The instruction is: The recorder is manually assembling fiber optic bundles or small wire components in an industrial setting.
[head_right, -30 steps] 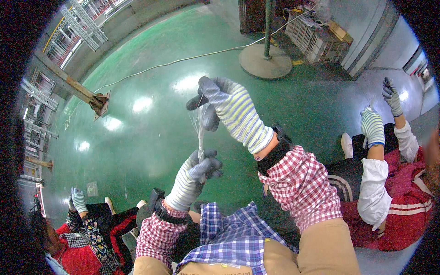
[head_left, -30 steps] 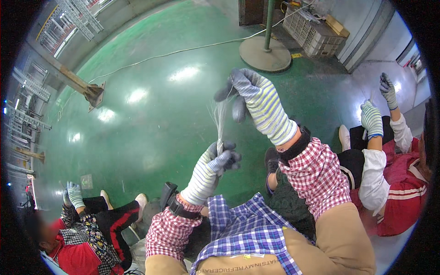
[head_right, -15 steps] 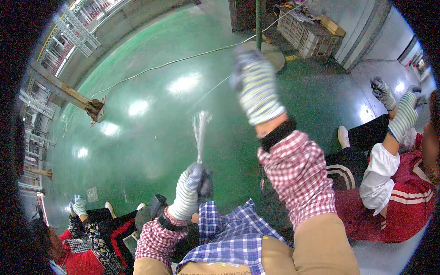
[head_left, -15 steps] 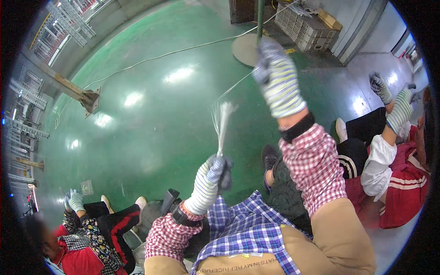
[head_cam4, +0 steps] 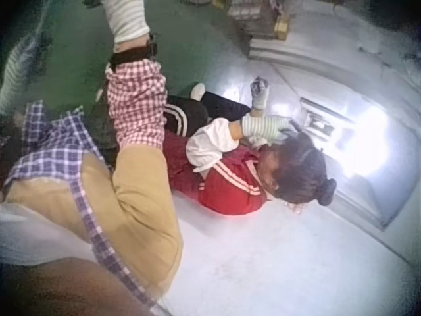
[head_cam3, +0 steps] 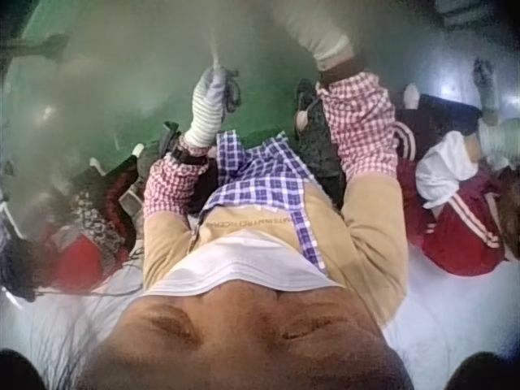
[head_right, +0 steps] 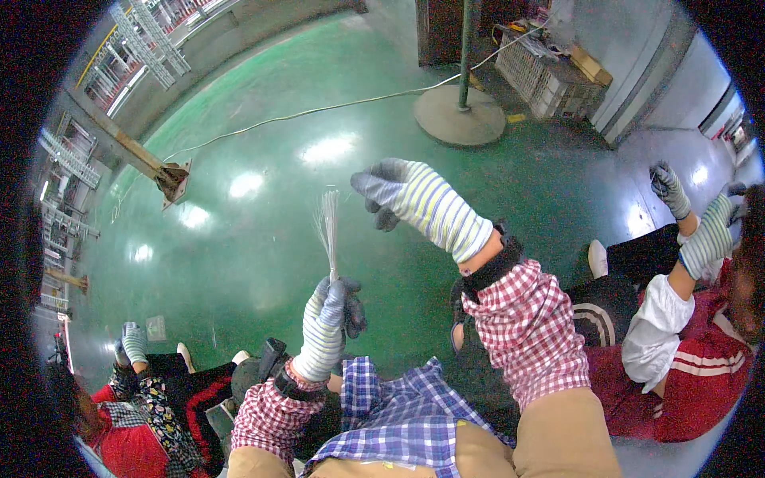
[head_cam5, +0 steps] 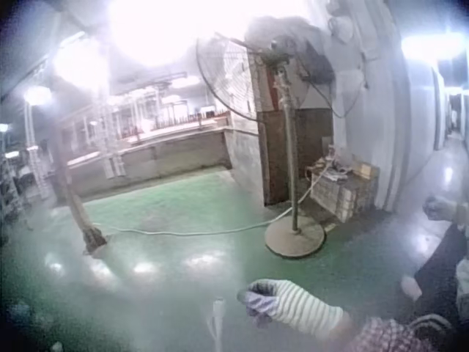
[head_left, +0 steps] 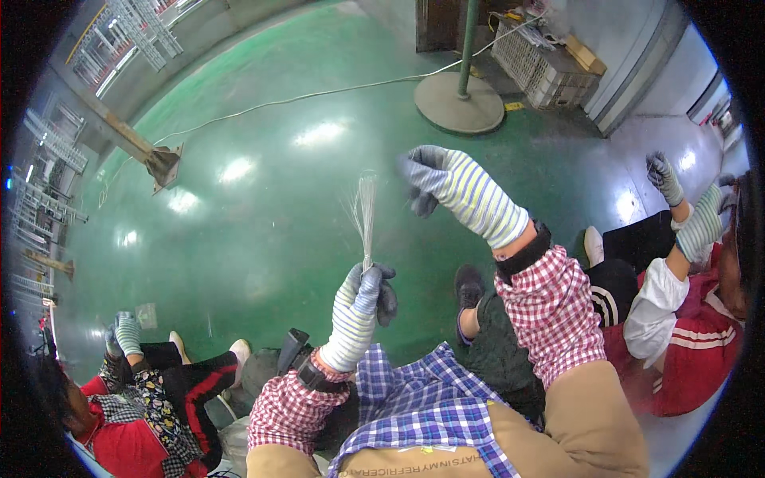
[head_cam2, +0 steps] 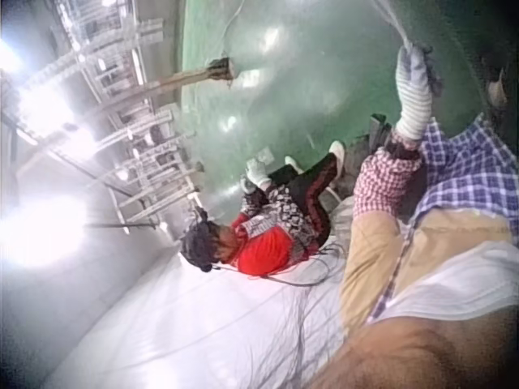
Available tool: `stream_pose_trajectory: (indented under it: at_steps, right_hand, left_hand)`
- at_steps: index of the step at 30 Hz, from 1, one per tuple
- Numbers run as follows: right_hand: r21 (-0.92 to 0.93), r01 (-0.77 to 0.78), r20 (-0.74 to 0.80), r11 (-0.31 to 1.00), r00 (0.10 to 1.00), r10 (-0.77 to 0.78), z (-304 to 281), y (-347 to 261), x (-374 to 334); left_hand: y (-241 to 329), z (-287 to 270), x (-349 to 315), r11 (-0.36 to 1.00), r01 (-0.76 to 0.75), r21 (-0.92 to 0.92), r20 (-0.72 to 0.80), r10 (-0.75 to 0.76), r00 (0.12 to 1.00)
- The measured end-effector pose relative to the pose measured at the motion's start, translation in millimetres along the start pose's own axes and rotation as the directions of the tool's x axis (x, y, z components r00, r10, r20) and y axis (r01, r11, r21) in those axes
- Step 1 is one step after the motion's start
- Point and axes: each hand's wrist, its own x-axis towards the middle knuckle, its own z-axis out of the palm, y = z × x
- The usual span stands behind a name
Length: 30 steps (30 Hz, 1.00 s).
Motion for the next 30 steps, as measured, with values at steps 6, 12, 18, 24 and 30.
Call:
stream_pose_trajectory:
  at_steps: [6,12,18,24,30]
  right_hand:
    - [-0.001,0.064,-0.028,0.998,0.998,-0.064,4.4,-3.2,-2.6]
    - [-0.07,0.08,-0.038,0.994,0.996,-0.083,0.7,0.1,-1.4]
    - [-0.115,0.109,-0.04,0.987,0.993,-0.114,-5.4,-9.8,-3.3]
    - [-0.321,0.156,-0.065,0.934,0.98,-0.186,-11.5,-5.7,0.0]
    - [-0.49,0.267,-0.272,0.83,0.857,-0.437,-25.9,17.6,19.1]
  left_hand:
    - [-4.7,1.6,5.1,0.994,-0.048,0.097,-0.051,0.053,0.997]
    - [-3.0,4.9,4.3,0.98,-0.035,0.198,-0.046,0.045,0.998]
    - [-4.2,6.1,6.9,0.972,-0.05,0.231,-0.036,0.06,0.998]
    - [-9.9,4.4,10.0,0.967,-0.079,0.244,-0.033,0.09,0.995]
    - [-13.9,1.7,8.9,0.962,-0.086,0.258,-0.012,0.092,0.996]
